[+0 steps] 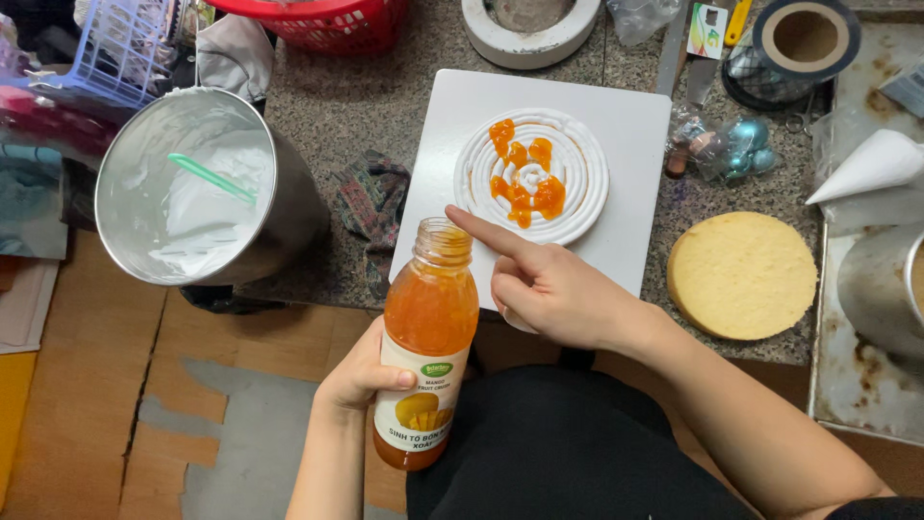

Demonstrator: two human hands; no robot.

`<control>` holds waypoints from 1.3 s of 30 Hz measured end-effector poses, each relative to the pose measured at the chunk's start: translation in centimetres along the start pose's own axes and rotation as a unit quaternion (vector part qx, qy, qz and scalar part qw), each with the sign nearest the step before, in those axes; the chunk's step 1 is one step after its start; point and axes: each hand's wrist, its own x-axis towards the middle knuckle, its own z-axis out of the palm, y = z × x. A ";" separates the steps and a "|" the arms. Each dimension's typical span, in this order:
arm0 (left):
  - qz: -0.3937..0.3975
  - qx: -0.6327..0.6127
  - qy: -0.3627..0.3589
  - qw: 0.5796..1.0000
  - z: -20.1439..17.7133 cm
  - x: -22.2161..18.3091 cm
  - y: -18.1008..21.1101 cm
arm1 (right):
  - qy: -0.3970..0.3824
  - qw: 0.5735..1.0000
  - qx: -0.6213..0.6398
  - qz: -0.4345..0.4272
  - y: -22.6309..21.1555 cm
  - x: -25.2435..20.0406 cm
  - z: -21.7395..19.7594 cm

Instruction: The person pours fruit syrup from a bottle onto a layer of white cream, spreads it with a palette knife, and then places a sponge cake layer on top. They then use a piping bag to apply a border of white cream around the side of the cake and begin filling another piping bag with cream from a large bowl.

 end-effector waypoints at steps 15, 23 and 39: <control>0.028 0.167 0.004 0.986 0.4 0.7 1.1 | 0.196 0.970 0.045 -0.134 3.2 1.0 -1.8; 0.011 0.245 -0.043 0.969 3.3 3.4 2.4 | 0.051 0.915 -0.254 -0.311 1.0 1.3 -4.4; 0.179 0.535 0.179 0.806 7.0 3.3 3.9 | 0.143 0.985 0.088 0.033 -3.0 -0.2 -7.2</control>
